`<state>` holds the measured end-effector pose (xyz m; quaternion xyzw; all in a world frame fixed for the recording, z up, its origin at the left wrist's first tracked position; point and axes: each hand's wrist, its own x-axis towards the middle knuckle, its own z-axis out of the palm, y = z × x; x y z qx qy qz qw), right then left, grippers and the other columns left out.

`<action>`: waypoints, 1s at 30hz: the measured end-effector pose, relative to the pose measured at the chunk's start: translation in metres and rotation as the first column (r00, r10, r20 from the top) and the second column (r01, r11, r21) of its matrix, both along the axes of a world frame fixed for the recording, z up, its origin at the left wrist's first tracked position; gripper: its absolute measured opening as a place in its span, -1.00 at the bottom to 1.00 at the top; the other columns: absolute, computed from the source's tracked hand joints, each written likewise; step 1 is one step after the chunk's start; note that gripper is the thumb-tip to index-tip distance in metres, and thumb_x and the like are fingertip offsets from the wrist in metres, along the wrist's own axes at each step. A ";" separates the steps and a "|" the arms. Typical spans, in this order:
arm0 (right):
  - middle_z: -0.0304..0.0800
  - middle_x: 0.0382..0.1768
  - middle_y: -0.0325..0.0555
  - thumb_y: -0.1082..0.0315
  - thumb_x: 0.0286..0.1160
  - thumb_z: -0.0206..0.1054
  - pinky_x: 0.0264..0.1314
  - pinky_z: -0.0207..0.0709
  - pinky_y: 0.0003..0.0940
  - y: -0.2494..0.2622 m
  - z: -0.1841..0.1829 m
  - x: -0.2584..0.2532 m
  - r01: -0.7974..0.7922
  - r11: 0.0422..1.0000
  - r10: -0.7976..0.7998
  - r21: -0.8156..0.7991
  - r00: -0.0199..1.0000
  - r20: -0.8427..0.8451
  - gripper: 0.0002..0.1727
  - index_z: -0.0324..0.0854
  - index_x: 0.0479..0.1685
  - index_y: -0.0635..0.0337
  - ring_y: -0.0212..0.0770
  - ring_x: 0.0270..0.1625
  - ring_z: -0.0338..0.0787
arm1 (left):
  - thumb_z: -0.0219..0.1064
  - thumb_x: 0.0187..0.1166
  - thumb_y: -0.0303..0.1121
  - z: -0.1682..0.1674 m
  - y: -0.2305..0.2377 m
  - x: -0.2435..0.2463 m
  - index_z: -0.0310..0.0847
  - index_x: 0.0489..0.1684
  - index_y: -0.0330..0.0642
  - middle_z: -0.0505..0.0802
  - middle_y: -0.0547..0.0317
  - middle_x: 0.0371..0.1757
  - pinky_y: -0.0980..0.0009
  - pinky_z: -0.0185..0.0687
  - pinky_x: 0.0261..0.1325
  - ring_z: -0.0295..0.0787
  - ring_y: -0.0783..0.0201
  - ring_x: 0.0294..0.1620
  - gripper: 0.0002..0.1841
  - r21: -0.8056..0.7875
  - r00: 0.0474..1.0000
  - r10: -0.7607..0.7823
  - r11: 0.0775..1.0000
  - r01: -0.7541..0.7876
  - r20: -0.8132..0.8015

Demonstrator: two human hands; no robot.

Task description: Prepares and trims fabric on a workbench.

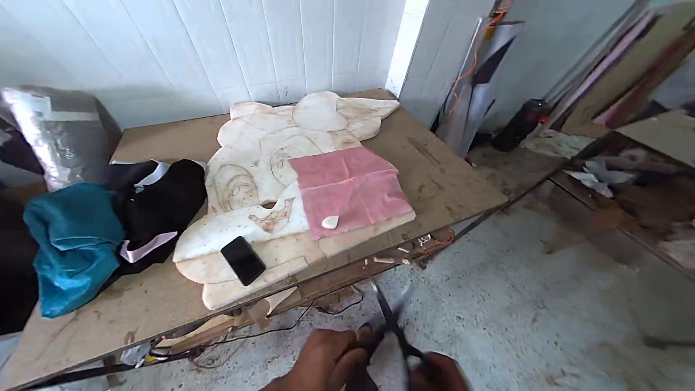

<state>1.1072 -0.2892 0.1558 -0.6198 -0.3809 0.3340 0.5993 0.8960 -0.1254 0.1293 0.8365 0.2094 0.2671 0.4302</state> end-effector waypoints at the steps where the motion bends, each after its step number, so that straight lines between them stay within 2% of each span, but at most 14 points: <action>1: 0.86 -0.05 -0.09 0.34 0.54 0.46 0.05 0.84 -0.12 0.023 0.000 -0.001 -0.081 0.996 0.079 -0.026 0.994 -0.075 -0.61 0.57 0.28 0.28 -0.17 -0.05 0.88 | 0.09 0.82 0.04 -0.001 -0.003 0.024 0.67 -0.27 -0.12 0.72 0.20 -0.54 0.20 0.71 -0.38 0.71 0.28 -0.51 -0.56 -0.058 0.996 0.078 0.995 -0.075 0.048; 3: 0.84 -0.10 0.01 0.33 0.55 0.46 0.00 0.85 -0.08 0.057 0.001 0.007 -0.172 0.985 0.171 0.014 0.962 -0.215 -0.59 0.53 0.25 0.35 -0.11 -0.11 0.88 | 0.08 0.81 0.10 0.003 0.004 0.058 0.65 -0.30 -0.07 0.72 0.25 -0.55 0.23 0.71 -0.40 0.70 0.32 -0.52 -0.53 -0.080 0.978 0.197 0.978 -0.192 0.066; 6: 0.87 -0.15 -0.13 0.31 0.49 0.51 -0.06 0.82 -0.20 0.095 0.011 0.088 -0.129 0.990 0.135 0.057 0.984 -0.119 -0.70 0.70 0.13 0.20 -0.21 -0.15 0.86 | 0.07 0.77 0.18 0.016 0.047 0.076 0.63 -0.38 -0.07 0.68 0.22 -0.57 0.19 0.68 -0.39 0.67 0.26 -0.52 -0.48 0.080 0.967 0.255 0.963 -0.256 0.021; 9: 0.84 -0.10 -0.14 0.29 0.51 0.51 0.03 0.81 -0.15 0.134 0.007 0.154 -0.165 0.985 0.167 0.041 0.984 -0.060 -0.71 0.67 0.12 0.16 -0.18 -0.08 0.84 | 0.10 0.78 0.14 0.021 0.071 0.093 0.63 -0.38 -0.08 0.68 0.21 -0.55 0.18 0.69 -0.34 0.68 0.24 -0.48 -0.49 0.129 0.957 0.286 0.952 -0.278 -0.047; 13: 0.83 -0.04 0.01 0.29 0.65 0.35 0.01 0.82 -0.09 0.178 0.004 0.128 -0.466 0.882 0.467 0.075 0.838 -0.281 -0.62 0.54 0.32 0.30 -0.10 -0.07 0.86 | 0.08 0.81 0.08 0.023 0.069 0.153 0.69 -0.22 -0.10 0.79 0.26 -0.47 0.24 0.80 -0.31 0.77 0.35 -0.45 -0.54 -0.099 0.895 0.442 0.895 -0.435 0.057; 16: 0.84 -0.03 0.00 0.21 0.64 0.38 0.00 0.82 -0.09 0.210 0.009 0.152 -0.504 0.855 0.517 0.121 0.816 -0.259 -0.53 0.50 0.44 0.20 -0.08 -0.07 0.86 | 0.11 0.79 0.09 0.025 0.093 0.155 0.68 -0.24 -0.08 0.76 0.25 -0.46 0.23 0.76 -0.27 0.74 0.32 -0.42 -0.55 -0.064 0.853 0.520 0.854 -0.516 0.054; 17: 0.83 -0.01 -0.02 0.22 0.63 0.39 -0.03 0.81 -0.08 0.222 0.007 0.169 -0.487 0.866 0.500 0.115 0.838 -0.217 -0.54 0.50 0.45 0.14 -0.05 -0.06 0.85 | 0.13 0.79 0.09 0.023 0.098 0.151 0.70 -0.20 -0.07 0.77 0.25 -0.39 0.22 0.76 -0.21 0.75 0.32 -0.35 -0.56 -0.045 0.821 0.567 0.824 -0.565 0.069; 19: 0.74 0.22 0.06 0.27 0.61 0.40 -0.03 0.82 -0.01 0.246 0.002 0.196 -0.457 0.880 0.474 0.131 0.865 -0.163 -0.54 0.44 0.44 0.05 0.08 0.06 0.84 | 0.09 0.81 0.06 0.017 0.107 0.148 0.74 0.19 -0.04 0.87 0.22 0.00 0.11 0.76 0.16 0.81 0.27 0.03 -0.56 -0.075 0.755 0.645 0.764 -0.641 0.113; 21: 0.58 0.47 0.09 0.23 0.60 0.43 0.08 0.82 0.05 0.263 0.006 0.198 -0.513 0.850 0.523 0.122 0.849 -0.074 -0.50 0.41 0.48 0.00 0.16 0.26 0.78 | 0.00 0.86 0.02 0.011 0.113 0.156 0.60 0.50 -0.14 0.80 0.10 0.37 0.00 0.67 0.50 0.73 0.14 0.39 -0.48 -0.183 0.723 0.673 0.739 -0.648 0.157; 22: 0.52 0.56 0.11 0.18 0.59 0.44 0.14 0.82 0.08 0.272 0.008 0.191 -0.552 0.827 0.555 0.109 0.832 0.000 -0.47 0.46 0.51 0.03 0.18 0.40 0.71 | -0.02 0.87 0.02 0.008 0.118 0.163 0.55 0.56 -0.18 0.77 0.06 0.43 -0.01 0.67 0.55 0.72 0.10 0.44 -0.45 -0.231 0.708 0.682 0.729 -0.644 0.182; 24: 0.47 0.62 0.09 0.09 0.55 0.46 0.25 0.83 0.08 0.289 0.012 0.171 -0.568 0.819 0.548 0.082 0.817 0.182 -0.44 0.56 0.50 0.10 0.16 0.54 0.61 | -0.01 0.87 0.03 0.008 0.129 0.177 0.57 0.57 -0.12 0.76 0.11 0.47 0.00 0.63 0.58 0.69 0.14 0.49 -0.46 -0.271 0.682 0.695 0.718 -0.641 0.226; 25: 0.53 0.55 0.08 0.12 0.53 0.47 0.23 0.84 0.05 0.296 0.012 0.163 -0.516 0.850 0.479 0.106 0.842 0.248 -0.47 0.60 0.45 0.12 0.13 0.50 0.65 | -0.01 0.86 0.03 0.009 0.135 0.180 0.60 0.54 -0.11 0.75 0.10 0.48 -0.01 0.59 0.62 0.66 0.11 0.52 -0.46 -0.277 0.678 0.692 0.721 -0.635 0.248; 27: 0.64 0.36 0.02 0.20 0.54 0.46 0.13 0.83 -0.06 0.313 0.015 0.152 -0.382 0.910 0.332 0.165 0.905 0.265 -0.57 0.62 0.33 0.13 0.03 0.31 0.74 | -0.02 0.86 0.06 0.015 0.152 0.180 0.66 0.49 -0.08 0.74 0.06 0.49 -0.06 0.56 0.63 0.61 0.04 0.56 -0.46 -0.276 0.662 0.692 0.722 -0.635 0.288; 30: 0.60 0.36 0.04 0.12 0.54 0.46 0.12 0.84 -0.13 0.333 0.015 0.140 -0.359 0.928 0.323 0.104 0.911 0.256 -0.60 0.66 0.24 0.14 0.02 0.35 0.71 | -0.03 0.84 0.09 0.020 0.168 0.174 0.67 0.49 -0.07 0.72 0.03 0.52 -0.09 0.54 0.63 0.58 -0.01 0.58 -0.43 -0.279 0.631 0.704 0.710 -0.647 0.328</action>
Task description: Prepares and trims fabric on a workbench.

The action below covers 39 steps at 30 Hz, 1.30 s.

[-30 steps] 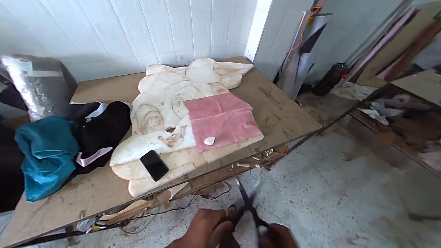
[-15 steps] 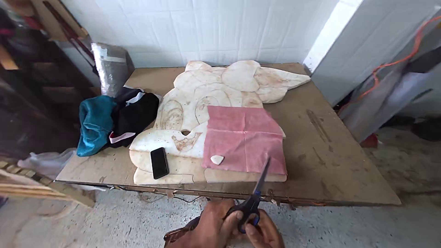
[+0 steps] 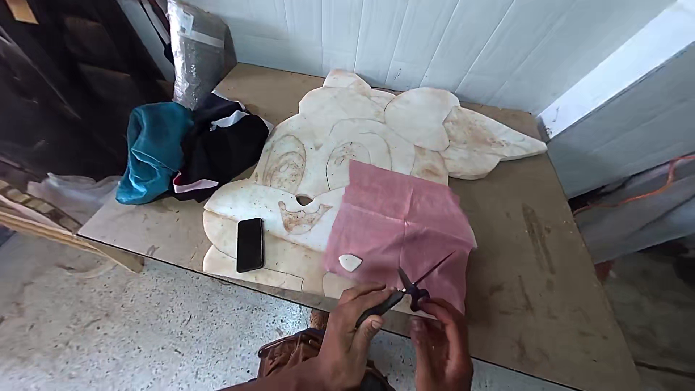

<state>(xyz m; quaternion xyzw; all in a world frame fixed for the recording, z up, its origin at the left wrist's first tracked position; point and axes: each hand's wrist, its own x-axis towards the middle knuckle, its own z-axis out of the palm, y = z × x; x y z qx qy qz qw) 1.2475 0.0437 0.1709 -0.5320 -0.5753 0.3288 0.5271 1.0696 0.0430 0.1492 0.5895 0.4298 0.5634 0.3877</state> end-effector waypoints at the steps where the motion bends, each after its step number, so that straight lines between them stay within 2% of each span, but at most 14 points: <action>1: 0.56 0.41 0.06 0.11 0.55 0.45 0.13 0.85 -0.13 0.005 -0.001 -0.005 -0.024 1.000 0.024 -0.020 0.999 0.021 -0.61 0.69 0.22 0.13 0.03 0.38 0.69 | -0.03 0.84 0.09 0.000 0.006 0.000 0.66 0.49 -0.09 0.72 0.02 0.52 -0.09 0.54 0.63 0.58 -0.02 0.58 -0.43 0.013 1.000 0.005 1.000 -0.005 0.017; 8: 0.69 0.17 -0.09 0.21 0.55 0.44 0.05 0.73 -0.30 0.040 0.009 -0.013 0.023 0.999 -0.029 0.038 0.984 0.173 -0.58 0.64 0.31 0.19 -0.18 0.15 0.74 | 0.00 0.83 0.09 0.010 0.037 0.004 0.67 0.48 -0.05 0.72 0.01 0.53 -0.13 0.52 0.63 0.58 -0.05 0.59 -0.45 0.144 0.993 0.096 0.984 -0.105 0.070; 11: 0.59 0.17 -0.19 0.09 0.55 0.42 0.13 0.68 -0.34 0.057 0.008 -0.021 -0.094 0.994 0.087 0.047 0.987 0.137 -0.63 0.71 0.26 -0.02 -0.23 0.18 0.66 | 0.05 0.81 0.07 0.015 0.050 0.006 0.68 0.48 -0.02 0.75 0.04 0.50 -0.15 0.45 0.68 0.55 -0.07 0.62 -0.48 0.186 0.990 0.114 0.974 -0.128 0.086; 14: 0.71 0.09 -0.37 0.01 0.61 0.36 0.17 0.67 -0.33 0.077 0.017 -0.014 -0.089 0.988 0.073 0.126 0.989 0.128 -0.76 0.67 0.07 -0.15 -0.29 0.17 0.72 | 0.09 0.80 0.05 0.017 0.059 0.009 0.72 0.44 0.02 0.76 0.07 0.49 -0.17 0.37 0.71 0.51 -0.09 0.64 -0.52 0.192 0.977 0.187 0.960 -0.203 0.099; 18: 0.45 0.58 -0.08 -0.07 0.66 0.30 0.40 0.68 -0.11 0.096 0.014 -0.004 -0.288 0.958 0.281 0.017 0.946 0.163 -0.50 0.63 0.43 -0.01 -0.05 0.53 0.57 | 0.02 0.83 0.06 0.020 0.069 0.009 0.69 0.47 0.00 0.77 0.07 0.48 -0.15 0.38 0.72 0.51 -0.07 0.64 -0.49 0.186 0.965 0.253 0.947 -0.263 0.074; 21: 0.59 0.52 -0.06 -0.13 0.75 0.17 0.58 0.53 -0.14 0.100 0.005 -0.018 -0.406 0.914 0.406 0.014 0.911 -0.073 -0.44 0.68 0.38 0.13 -0.09 0.56 0.57 | 0.01 0.83 0.06 0.020 0.080 0.020 0.65 0.51 0.01 0.77 0.11 0.48 -0.16 0.33 0.74 0.47 -0.10 0.68 -0.49 0.221 0.961 0.267 0.936 -0.275 0.066; 23: 0.81 0.24 -0.17 -0.14 0.71 0.21 0.38 0.66 -0.34 0.097 0.007 -0.024 -0.408 0.912 0.373 -0.038 0.865 -0.336 -0.43 0.65 0.37 0.15 -0.28 0.28 0.77 | 0.00 0.83 0.07 0.021 0.086 0.026 0.64 0.50 0.06 0.70 0.11 0.57 -0.23 0.20 0.78 0.34 -0.16 0.74 -0.50 0.263 0.957 0.290 0.924 -0.278 -0.007; 25: 0.84 0.12 -0.13 -0.07 0.63 0.32 0.24 0.71 -0.32 0.102 0.004 -0.017 -0.442 0.892 0.337 -0.096 0.791 -0.510 -0.50 0.68 0.29 0.13 -0.27 0.16 0.81 | -0.12 0.81 0.20 0.021 0.086 0.026 0.56 0.60 0.14 0.47 0.04 0.76 -0.30 0.02 0.85 0.12 -0.20 0.85 -0.40 0.243 0.963 0.224 0.952 -0.185 -0.147; 28: 0.83 0.18 -0.09 0.00 0.44 0.52 0.27 0.73 -0.17 0.113 -0.007 0.019 -0.621 0.769 0.468 -0.151 0.709 -0.528 -0.46 0.67 0.32 0.10 -0.19 0.20 0.81 | -0.17 0.73 0.32 0.009 0.070 0.019 0.27 0.82 0.03 0.16 -0.07 0.90 -0.26 -0.17 0.93 -0.15 -0.15 0.94 -0.22 0.128 0.967 -0.036 0.989 0.070 -0.251; 31: 0.74 0.27 0.04 0.10 0.45 0.54 0.26 0.75 -0.11 0.115 -0.030 0.041 -0.806 0.562 0.641 -0.186 0.566 -0.518 -0.44 0.63 0.37 0.20 -0.08 0.20 0.79 | -0.15 0.76 0.28 -0.016 0.049 -0.007 0.40 0.75 0.14 0.21 -0.05 0.89 -0.22 -0.08 0.91 -0.08 -0.12 0.92 -0.30 0.024 0.943 -0.142 0.987 0.157 -0.301; 33: 0.73 0.11 0.09 0.17 0.48 0.54 0.16 0.76 -0.02 0.108 -0.055 0.045 -0.798 0.553 0.637 -0.239 0.590 -0.496 -0.66 0.70 0.02 0.23 0.02 0.09 0.78 | -0.05 0.79 0.20 -0.039 0.029 -0.027 0.55 0.61 0.16 0.51 0.17 0.73 -0.07 0.28 0.78 0.31 0.10 0.78 -0.41 -0.134 0.931 -0.140 0.986 0.100 -0.337; 35: 0.79 -0.07 0.13 0.13 0.48 0.54 0.14 0.79 0.08 0.099 -0.074 0.041 -0.745 0.589 0.570 -0.312 0.657 -0.493 -0.70 0.69 -0.23 0.21 0.14 0.03 0.82 | 0.10 0.82 0.02 -0.068 0.014 -0.046 0.63 0.50 0.10 0.87 0.41 0.22 0.22 0.75 0.37 0.80 0.45 0.23 -0.56 -0.424 0.963 -0.056 0.903 -0.064 -0.263; 37: 0.79 -0.16 0.16 0.09 0.49 0.53 -0.07 0.83 0.01 0.091 -0.088 0.033 -0.718 0.587 0.492 -0.374 0.684 -0.539 -0.66 0.70 -0.27 0.24 0.11 -0.13 0.85 | 0.08 0.84 -0.12 -0.098 0.012 -0.065 0.67 0.42 0.03 0.92 0.23 -0.19 0.28 0.84 -0.23 0.84 0.32 -0.38 -0.62 -0.725 0.987 0.155 0.676 -0.135 -0.039; 39: 0.75 -0.24 0.15 -0.02 0.49 0.51 -0.29 0.81 -0.05 0.086 -0.102 0.025 -0.756 0.537 0.487 -0.375 0.640 -0.594 -0.57 0.69 -0.27 0.24 0.06 -0.30 0.81 | 0.06 0.85 -0.08 -0.124 0.016 -0.079 0.69 0.41 -0.02 0.92 0.07 -0.20 0.28 0.71 -0.42 0.76 0.19 -0.51 -0.60 -0.863 0.924 0.353 0.502 -0.054 0.147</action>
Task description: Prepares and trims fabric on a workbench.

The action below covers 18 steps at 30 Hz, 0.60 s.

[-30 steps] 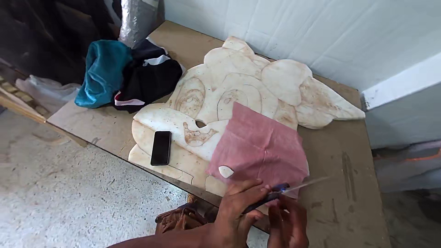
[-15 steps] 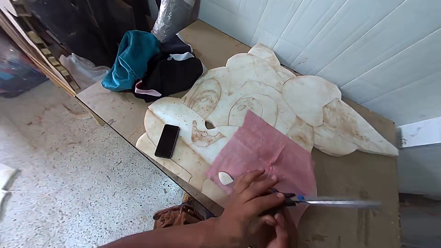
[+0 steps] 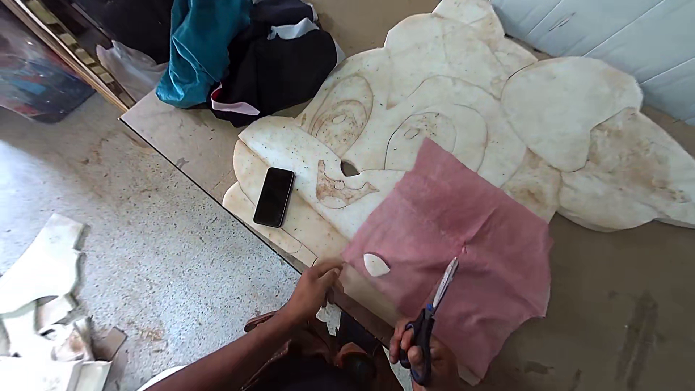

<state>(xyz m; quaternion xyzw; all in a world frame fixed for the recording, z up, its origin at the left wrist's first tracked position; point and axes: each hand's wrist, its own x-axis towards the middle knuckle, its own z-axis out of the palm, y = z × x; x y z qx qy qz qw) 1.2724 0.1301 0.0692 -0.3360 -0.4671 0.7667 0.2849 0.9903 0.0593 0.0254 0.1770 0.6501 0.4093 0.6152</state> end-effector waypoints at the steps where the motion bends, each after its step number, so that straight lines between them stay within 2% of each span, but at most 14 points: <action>1: 0.74 -0.22 0.16 -0.09 0.50 0.48 -0.31 0.80 -0.05 -0.001 -0.005 -0.002 -0.053 0.998 0.052 -0.016 0.998 -0.018 -0.52 0.70 -0.19 0.24 0.05 -0.32 0.79 | 0.07 0.85 -0.08 -0.009 0.003 -0.002 0.69 0.41 0.00 0.93 0.04 -0.16 0.29 0.69 -0.42 0.76 0.18 -0.51 -0.60 -0.046 0.997 0.047 0.998 -0.044 0.065; 3: 0.74 -0.10 0.19 -0.17 0.47 0.46 -0.21 0.79 -0.03 -0.004 -0.013 -0.005 -0.171 0.983 0.169 -0.066 0.985 -0.025 -0.42 0.72 -0.03 0.25 0.06 -0.24 0.79 | 0.11 0.84 -0.10 -0.019 0.011 0.001 0.73 0.37 -0.02 0.93 0.03 -0.14 0.34 0.68 -0.41 0.77 0.20 -0.48 -0.62 -0.077 0.986 0.115 0.991 -0.106 0.121; 4: 0.75 -0.08 0.17 -0.15 0.44 0.50 -0.16 0.79 -0.04 -0.006 -0.016 -0.006 -0.213 0.973 0.214 -0.088 0.977 0.006 -0.44 0.74 -0.06 0.25 0.05 -0.20 0.80 | 0.14 0.83 -0.09 -0.020 0.017 0.004 0.76 0.31 -0.05 0.93 0.02 -0.16 0.36 0.65 -0.41 0.76 0.21 -0.48 -0.63 -0.079 0.979 0.144 0.988 -0.134 0.142; 6: 0.80 -0.16 0.11 -0.04 0.38 0.58 -0.10 0.75 -0.09 -0.012 -0.020 -0.007 -0.256 0.958 0.271 -0.129 0.955 0.119 -0.55 0.78 -0.26 0.25 0.00 -0.17 0.80 | 0.21 0.79 -0.06 -0.020 0.029 0.007 0.80 0.11 -0.13 0.92 0.00 -0.24 0.40 0.58 -0.44 0.71 0.24 -0.52 -0.64 -0.080 0.967 0.185 0.982 -0.174 0.173; 8: 0.81 -0.23 0.08 0.04 0.36 0.61 -0.24 0.79 -0.14 -0.020 -0.026 -0.005 -0.256 0.943 0.297 -0.213 0.936 0.190 -0.61 0.80 -0.34 0.25 -0.07 -0.29 0.80 | 0.33 0.72 -0.07 -0.019 0.039 0.007 0.81 0.01 -0.17 0.89 -0.01 -0.34 0.43 0.56 -0.50 0.67 0.26 -0.58 -0.66 -0.099 0.960 0.210 0.976 -0.195 0.185; 10: 0.81 -0.35 0.03 -0.04 0.39 0.58 -0.33 0.77 -0.16 -0.030 -0.035 -0.002 -0.263 0.906 0.330 -0.331 0.930 0.163 -0.55 0.76 -0.37 0.24 -0.10 -0.40 0.79 | 0.41 0.66 -0.12 -0.021 0.042 0.004 0.80 -0.05 -0.22 0.86 -0.04 -0.42 0.42 0.57 -0.54 0.66 0.24 -0.63 -0.69 -0.110 0.963 0.203 0.976 -0.186 0.176; 12: 0.79 -0.37 0.00 -0.19 0.44 0.49 -0.30 0.76 -0.17 -0.037 -0.045 0.003 -0.337 0.853 0.408 -0.399 0.907 0.105 -0.45 0.73 -0.35 0.21 -0.12 -0.38 0.79 | 0.40 0.67 -0.11 -0.024 0.041 -0.002 0.79 -0.07 -0.24 0.86 -0.06 -0.43 0.38 0.61 -0.54 0.69 0.19 -0.64 -0.68 -0.112 0.977 0.149 0.985 -0.133 0.151; 14: 0.79 -0.40 -0.03 -0.24 0.47 0.44 -0.25 0.70 -0.21 -0.045 -0.055 0.005 -0.382 0.840 0.450 -0.385 0.888 0.100 -0.42 0.74 -0.38 0.20 -0.15 -0.36 0.76 | 0.33 0.72 -0.07 -0.026 0.038 -0.008 0.77 -0.06 -0.22 0.88 -0.05 -0.42 0.32 0.69 -0.52 0.75 0.14 -0.61 -0.65 -0.092 0.990 0.077 0.994 -0.066 0.118; 16: 0.77 -0.41 0.00 -0.25 0.51 0.38 -0.21 0.69 -0.15 -0.052 -0.065 0.000 -0.368 0.853 0.423 -0.370 0.903 0.078 -0.39 0.72 -0.42 0.21 -0.11 -0.35 0.75 | 0.28 0.75 -0.07 -0.025 0.036 -0.010 0.74 -0.05 -0.20 0.88 -0.03 -0.42 0.30 0.71 -0.52 0.76 0.12 -0.61 -0.66 -0.074 0.995 0.024 0.997 -0.017 0.096; 18: 0.73 -0.40 0.03 -0.26 0.55 0.34 -0.27 0.67 -0.17 -0.057 -0.067 -0.011 -0.306 0.871 0.344 -0.384 0.938 0.033 -0.38 0.68 -0.42 0.22 -0.09 -0.36 0.73 | 0.26 0.78 -0.10 -0.025 0.036 -0.010 0.71 -0.03 -0.20 0.88 -0.06 -0.42 0.27 0.72 -0.55 0.77 0.09 -0.62 -0.68 -0.059 0.994 0.022 0.998 -0.016 0.103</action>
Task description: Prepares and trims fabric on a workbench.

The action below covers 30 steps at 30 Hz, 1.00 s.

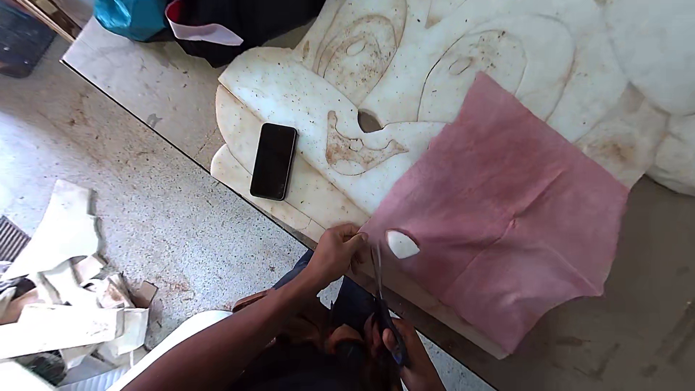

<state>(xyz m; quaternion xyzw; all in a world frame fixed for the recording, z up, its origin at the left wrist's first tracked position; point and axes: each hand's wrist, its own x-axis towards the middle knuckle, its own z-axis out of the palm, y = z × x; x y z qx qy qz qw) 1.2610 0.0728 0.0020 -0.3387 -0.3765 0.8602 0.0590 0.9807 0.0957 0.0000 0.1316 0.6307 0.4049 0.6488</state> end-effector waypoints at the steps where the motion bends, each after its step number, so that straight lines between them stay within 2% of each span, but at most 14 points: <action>1: 0.72 -0.40 0.03 -0.27 0.55 0.34 -0.36 0.65 -0.22 0.000 -0.001 -0.008 0.037 0.999 -0.037 -0.021 0.999 -0.008 -0.37 0.67 -0.42 0.22 -0.11 -0.39 0.71 | 0.25 0.79 -0.10 0.000 0.000 0.000 0.70 -0.02 -0.19 0.87 -0.07 -0.41 0.27 0.72 -0.57 0.77 0.09 -0.62 -0.69 0.009 1.000 0.004 1.000 -0.004 0.002; 6: 0.71 -0.36 0.05 -0.20 0.55 0.39 -0.36 0.62 -0.24 0.008 -0.012 -0.033 0.114 0.992 -0.117 -0.060 0.992 -0.037 -0.41 0.68 -0.36 0.27 -0.13 -0.37 0.69 | 0.24 0.79 -0.11 -0.002 -0.002 0.000 0.69 -0.02 -0.20 0.84 -0.08 -0.42 0.25 0.74 -0.57 0.75 0.06 -0.62 -0.69 0.064 0.999 0.035 0.997 -0.035 0.009; 11: 0.71 -0.41 0.02 -0.26 0.52 0.37 -0.34 0.64 -0.23 -0.009 0.000 -0.021 0.070 0.997 -0.073 -0.043 0.994 -0.080 -0.37 0.66 -0.41 0.24 -0.12 -0.38 0.72 | 0.22 0.81 -0.15 -0.002 -0.002 0.000 0.68 -0.06 -0.24 0.80 -0.10 -0.47 0.28 0.66 -0.62 0.69 0.08 -0.66 -0.70 0.090 0.994 0.084 0.992 -0.090 0.067; 15: 0.70 -0.43 0.04 -0.26 0.53 0.36 -0.47 0.59 -0.29 -0.013 -0.003 -0.024 0.124 0.991 -0.126 -0.048 0.991 -0.034 -0.36 0.65 -0.42 0.25 -0.14 -0.45 0.69 | 0.22 0.81 -0.18 0.002 -0.003 -0.001 0.68 -0.08 -0.25 0.78 -0.10 -0.49 0.31 0.64 -0.63 0.68 0.10 -0.67 -0.71 0.087 0.995 0.076 0.993 -0.082 0.068; 22: 0.67 -0.45 0.03 -0.14 0.51 0.45 -0.45 0.58 -0.32 0.009 -0.011 -0.064 0.219 0.973 -0.217 -0.070 0.975 0.036 -0.44 0.66 -0.36 0.29 -0.17 -0.47 0.66 | 0.23 0.80 -0.20 0.005 -0.003 -0.002 0.67 -0.08 -0.27 0.77 -0.10 -0.53 0.31 0.63 -0.65 0.67 0.11 -0.69 -0.72 0.118 0.994 0.085 0.989 -0.092 0.065; 27: 0.67 -0.54 -0.01 -0.07 0.48 0.51 -0.63 0.50 -0.41 0.005 -0.006 -0.060 0.233 0.971 -0.229 -0.050 0.971 0.076 -0.49 0.72 -0.39 0.30 -0.25 -0.58 0.63 | 0.24 0.79 -0.20 -0.002 -0.005 -0.002 0.70 -0.09 -0.29 0.78 -0.08 -0.53 0.25 0.72 -0.59 0.72 0.10 -0.66 -0.71 0.147 0.996 0.068 0.986 -0.077 0.062; 30: 0.69 -0.45 0.04 -0.12 0.53 0.45 -0.61 0.55 -0.36 0.008 -0.006 -0.062 0.233 0.966 -0.230 -0.108 0.972 0.042 -0.45 0.68 -0.35 0.32 -0.19 -0.53 0.67 | 0.25 0.78 -0.21 -0.006 -0.003 -0.002 0.70 -0.10 -0.29 0.77 -0.08 -0.55 0.25 0.71 -0.60 0.71 0.10 -0.67 -0.71 0.159 0.995 0.065 0.984 -0.076 0.071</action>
